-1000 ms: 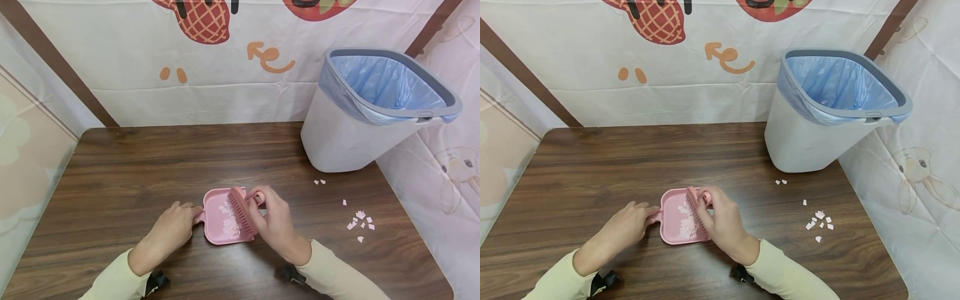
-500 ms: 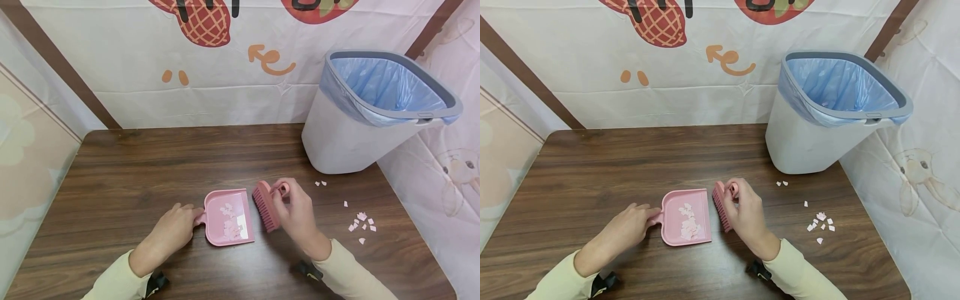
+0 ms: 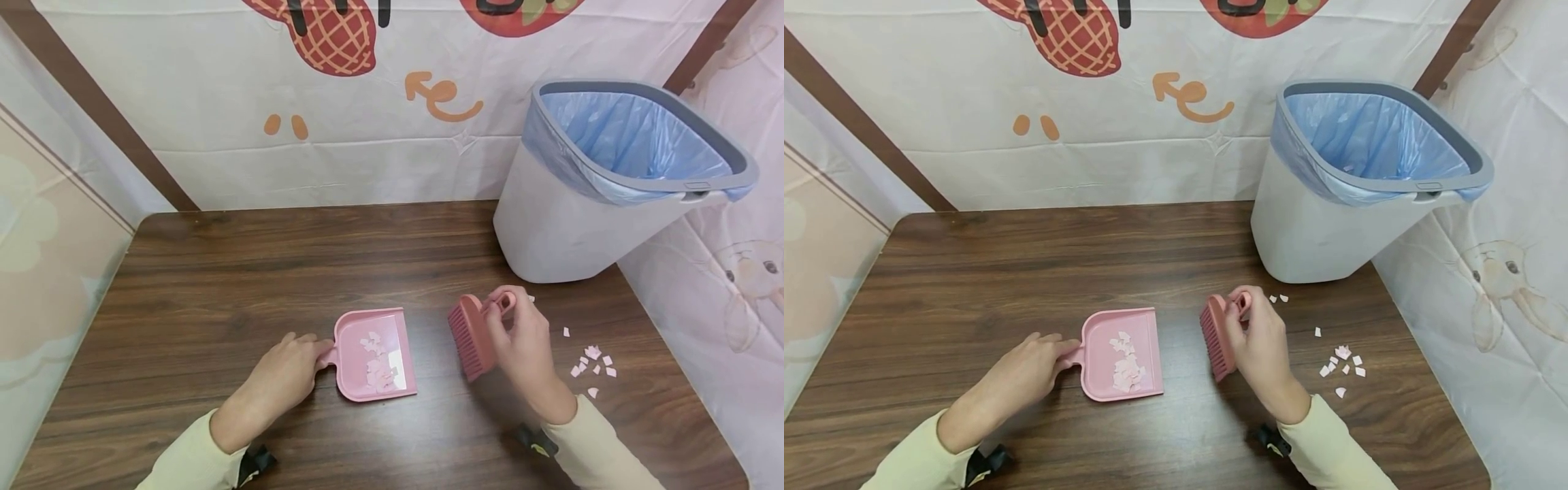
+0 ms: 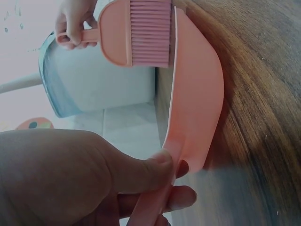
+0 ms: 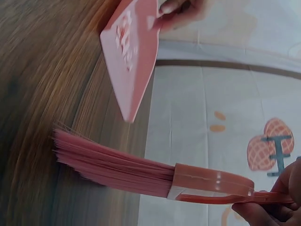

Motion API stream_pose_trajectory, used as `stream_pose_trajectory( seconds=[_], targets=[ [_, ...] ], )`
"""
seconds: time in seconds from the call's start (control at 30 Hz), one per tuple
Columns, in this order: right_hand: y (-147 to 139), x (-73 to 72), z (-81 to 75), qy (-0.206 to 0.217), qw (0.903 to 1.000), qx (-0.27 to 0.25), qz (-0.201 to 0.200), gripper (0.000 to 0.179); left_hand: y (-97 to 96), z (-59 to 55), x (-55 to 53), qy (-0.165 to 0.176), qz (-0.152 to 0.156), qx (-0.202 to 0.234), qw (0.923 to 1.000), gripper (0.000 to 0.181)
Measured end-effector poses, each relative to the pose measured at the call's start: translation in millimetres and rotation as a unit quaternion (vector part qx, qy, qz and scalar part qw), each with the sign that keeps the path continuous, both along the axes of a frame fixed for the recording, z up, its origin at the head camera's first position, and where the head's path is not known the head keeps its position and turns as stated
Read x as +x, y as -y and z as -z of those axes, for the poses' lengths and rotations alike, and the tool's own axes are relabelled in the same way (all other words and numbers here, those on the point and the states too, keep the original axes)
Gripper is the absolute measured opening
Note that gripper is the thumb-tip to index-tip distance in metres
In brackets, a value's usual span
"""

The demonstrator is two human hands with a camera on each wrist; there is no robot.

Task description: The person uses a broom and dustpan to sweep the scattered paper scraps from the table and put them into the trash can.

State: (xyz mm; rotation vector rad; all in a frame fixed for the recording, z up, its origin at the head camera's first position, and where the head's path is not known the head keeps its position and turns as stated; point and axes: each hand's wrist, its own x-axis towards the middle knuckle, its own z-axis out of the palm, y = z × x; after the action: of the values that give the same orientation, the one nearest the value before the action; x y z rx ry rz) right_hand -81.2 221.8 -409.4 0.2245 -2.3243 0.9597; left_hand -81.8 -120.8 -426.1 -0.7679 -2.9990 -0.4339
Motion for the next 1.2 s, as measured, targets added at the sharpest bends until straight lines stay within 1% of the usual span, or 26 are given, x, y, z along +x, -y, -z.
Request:
stream_pose_trajectory(
  seconds=[0.27, 0.53, 0.63, 0.9, 1.07, 1.2],
  targets=[
    [-29, 5.2, -1.6, 0.007, 0.9985, -0.006, 0.055, 0.015, 1.1, -0.6, -0.6, -0.001, 0.002, 0.005, 1.0000, 0.019],
    [-62, 13.9, -4.8, 0.041, 0.9925, -0.013, 0.115, 0.012, 2.6, 1.3, -0.9, -0.010, 0.016, 0.011, 0.9998, 0.020],
    [-76, 16.8, -6.4, 0.047, 0.9906, -0.017, 0.128, 0.011, 3.3, 2.6, -0.8, -0.012, 0.018, 0.015, 0.9996, 0.020],
    [-103, 22.5, -8.6, 0.042, 0.9861, -0.012, 0.160, 0.012, 5.7, 5.5, 0.4, -0.017, 0.015, 0.029, 0.9993, 0.019],
    [-111, 25.0, -7.9, 0.048, 0.9821, -0.009, 0.182, 0.014, 7.1, 6.5, 1.5, -0.021, 0.019, 0.030, 0.9992, 0.019],
    [-114, 26.0, -7.7, 0.049, 0.9805, -0.006, 0.190, 0.014, 9.0, 6.8, 2.9, -0.019, 0.021, 0.029, 0.9992, 0.019]
  ],
)
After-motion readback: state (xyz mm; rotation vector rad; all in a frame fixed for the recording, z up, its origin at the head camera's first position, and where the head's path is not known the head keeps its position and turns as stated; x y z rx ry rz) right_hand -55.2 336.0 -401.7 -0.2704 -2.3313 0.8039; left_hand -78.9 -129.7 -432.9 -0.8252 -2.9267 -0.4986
